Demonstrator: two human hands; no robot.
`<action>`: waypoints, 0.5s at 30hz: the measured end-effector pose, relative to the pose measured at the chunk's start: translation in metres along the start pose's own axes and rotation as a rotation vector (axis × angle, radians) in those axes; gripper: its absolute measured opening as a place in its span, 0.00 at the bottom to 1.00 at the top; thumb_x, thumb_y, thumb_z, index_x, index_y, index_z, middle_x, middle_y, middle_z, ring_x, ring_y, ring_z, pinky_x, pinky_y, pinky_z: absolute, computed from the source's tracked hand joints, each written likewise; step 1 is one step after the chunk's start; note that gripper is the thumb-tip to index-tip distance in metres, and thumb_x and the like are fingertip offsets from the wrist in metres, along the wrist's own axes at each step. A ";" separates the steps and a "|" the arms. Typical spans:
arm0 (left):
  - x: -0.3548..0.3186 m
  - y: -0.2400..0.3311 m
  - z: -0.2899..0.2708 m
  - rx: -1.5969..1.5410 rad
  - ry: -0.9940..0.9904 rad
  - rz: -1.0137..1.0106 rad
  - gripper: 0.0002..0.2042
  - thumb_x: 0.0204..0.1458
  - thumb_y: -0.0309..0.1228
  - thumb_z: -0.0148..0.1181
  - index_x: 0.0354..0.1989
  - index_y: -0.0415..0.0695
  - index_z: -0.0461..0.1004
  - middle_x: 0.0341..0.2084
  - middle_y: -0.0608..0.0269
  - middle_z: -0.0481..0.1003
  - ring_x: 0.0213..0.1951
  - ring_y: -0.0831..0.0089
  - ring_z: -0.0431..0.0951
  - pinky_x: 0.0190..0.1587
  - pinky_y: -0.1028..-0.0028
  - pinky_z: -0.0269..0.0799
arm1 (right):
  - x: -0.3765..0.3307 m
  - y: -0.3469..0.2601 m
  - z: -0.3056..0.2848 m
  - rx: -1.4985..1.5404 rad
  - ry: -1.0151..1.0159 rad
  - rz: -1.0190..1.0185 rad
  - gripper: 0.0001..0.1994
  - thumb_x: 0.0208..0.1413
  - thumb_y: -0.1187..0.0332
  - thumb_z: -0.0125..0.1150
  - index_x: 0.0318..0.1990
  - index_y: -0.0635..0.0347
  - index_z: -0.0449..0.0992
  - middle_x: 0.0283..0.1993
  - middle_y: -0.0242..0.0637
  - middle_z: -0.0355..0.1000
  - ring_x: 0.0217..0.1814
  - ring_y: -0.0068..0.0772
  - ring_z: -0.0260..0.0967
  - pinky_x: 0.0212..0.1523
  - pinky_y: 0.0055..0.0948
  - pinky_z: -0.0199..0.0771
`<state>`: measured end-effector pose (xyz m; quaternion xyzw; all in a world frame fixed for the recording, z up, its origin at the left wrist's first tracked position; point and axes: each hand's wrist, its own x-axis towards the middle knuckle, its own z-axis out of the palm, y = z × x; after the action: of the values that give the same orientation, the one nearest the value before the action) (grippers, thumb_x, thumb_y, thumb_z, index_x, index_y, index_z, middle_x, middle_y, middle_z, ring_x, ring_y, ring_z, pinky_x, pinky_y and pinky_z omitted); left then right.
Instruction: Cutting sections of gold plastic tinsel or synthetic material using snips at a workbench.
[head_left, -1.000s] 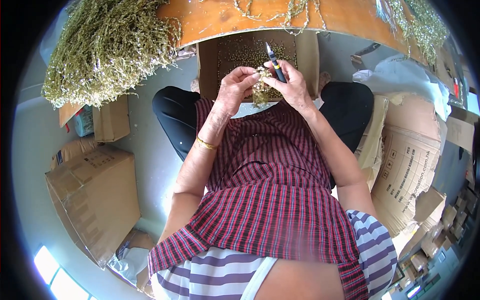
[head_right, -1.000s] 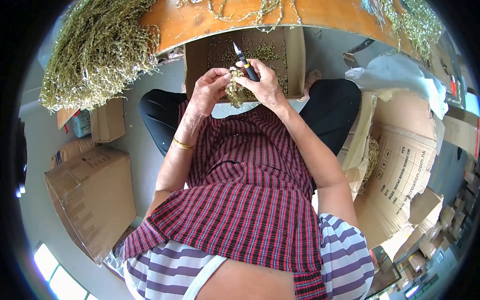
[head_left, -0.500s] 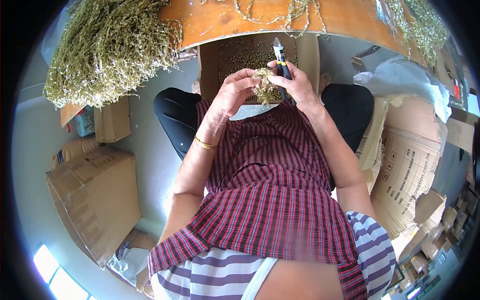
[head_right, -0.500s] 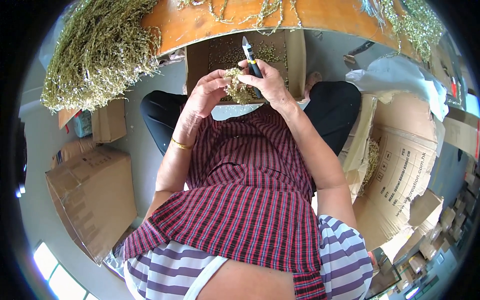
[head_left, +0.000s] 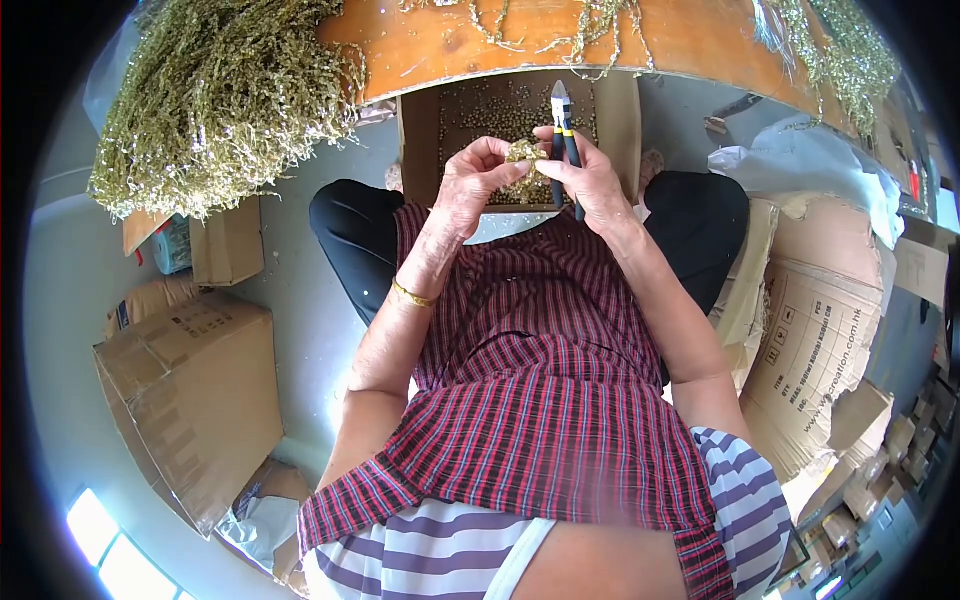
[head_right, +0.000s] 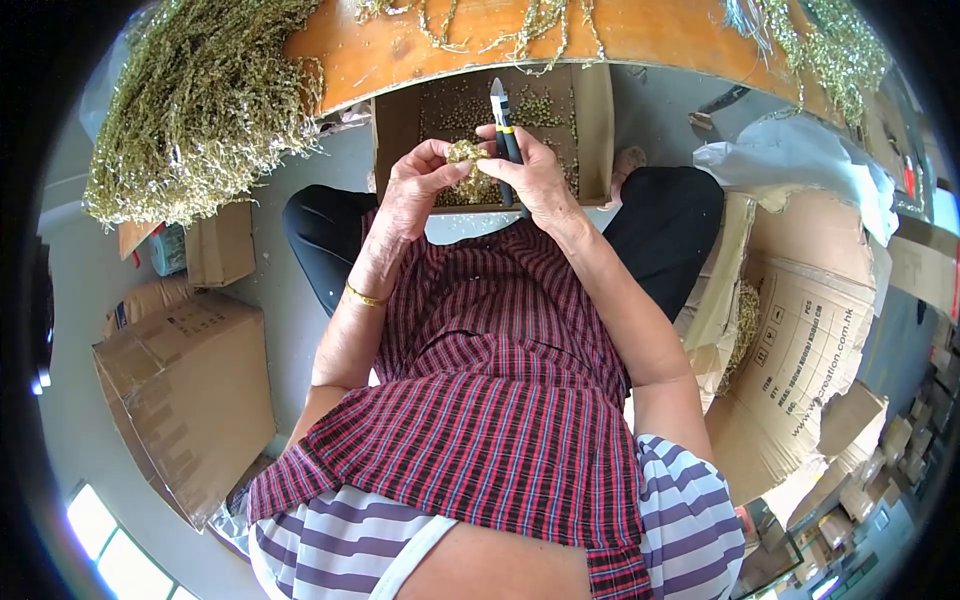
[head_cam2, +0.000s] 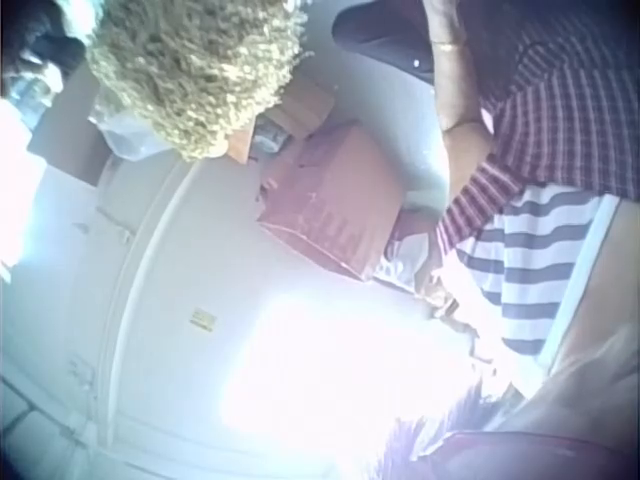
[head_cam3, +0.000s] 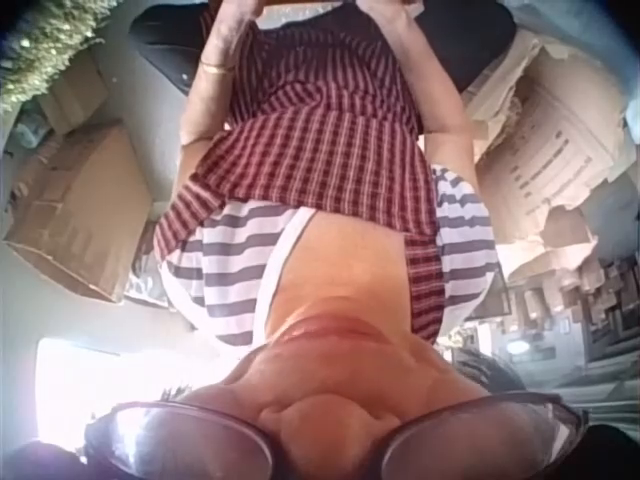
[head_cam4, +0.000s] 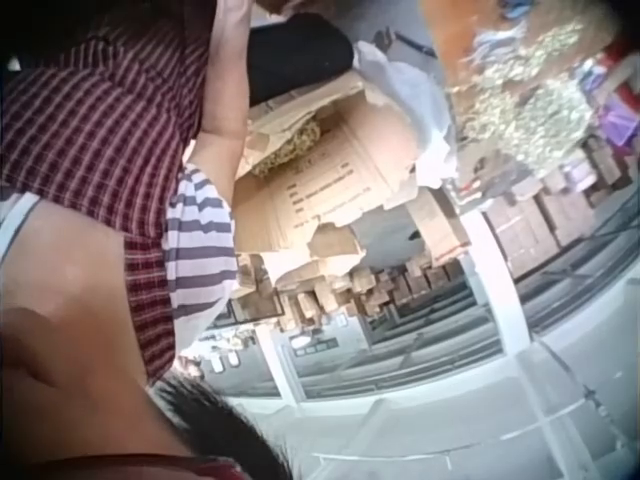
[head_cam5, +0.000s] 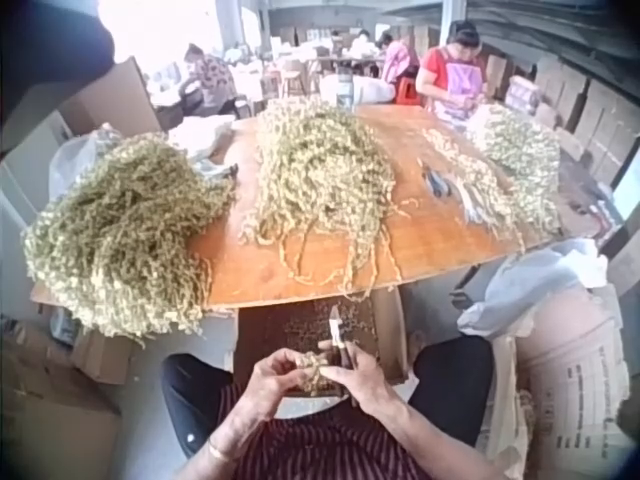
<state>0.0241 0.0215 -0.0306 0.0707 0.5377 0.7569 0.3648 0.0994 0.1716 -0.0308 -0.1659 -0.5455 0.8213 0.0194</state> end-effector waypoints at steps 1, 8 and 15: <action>0.001 0.001 0.000 -0.003 -0.008 -0.002 0.07 0.43 0.21 0.60 0.30 0.42 0.70 0.24 0.70 0.71 0.27 0.84 0.68 0.34 0.84 0.65 | 0.001 -0.002 0.001 0.000 0.000 -0.001 0.17 0.46 0.74 0.59 0.46 0.60 0.69 0.36 0.26 0.65 0.37 0.16 0.63 0.37 0.16 0.63; -0.001 0.011 -0.002 0.057 -0.037 -0.012 0.06 0.43 0.22 0.59 0.31 0.40 0.70 0.25 0.69 0.72 0.29 0.84 0.69 0.35 0.84 0.65 | 0.005 -0.001 -0.002 -0.129 -0.042 -0.041 0.18 0.45 0.74 0.60 0.46 0.60 0.68 0.34 0.26 0.65 0.34 0.16 0.62 0.36 0.17 0.64; 0.000 0.021 -0.002 0.088 -0.063 -0.127 0.08 0.44 0.22 0.56 0.34 0.39 0.69 0.28 0.68 0.72 0.31 0.82 0.69 0.38 0.82 0.64 | 0.006 -0.002 -0.003 -0.034 -0.105 -0.055 0.18 0.44 0.77 0.58 0.46 0.60 0.69 0.34 0.26 0.66 0.37 0.16 0.63 0.41 0.18 0.65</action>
<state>0.0126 0.0164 -0.0132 0.0762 0.5618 0.7054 0.4254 0.0946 0.1768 -0.0315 -0.1078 -0.5642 0.8185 0.0107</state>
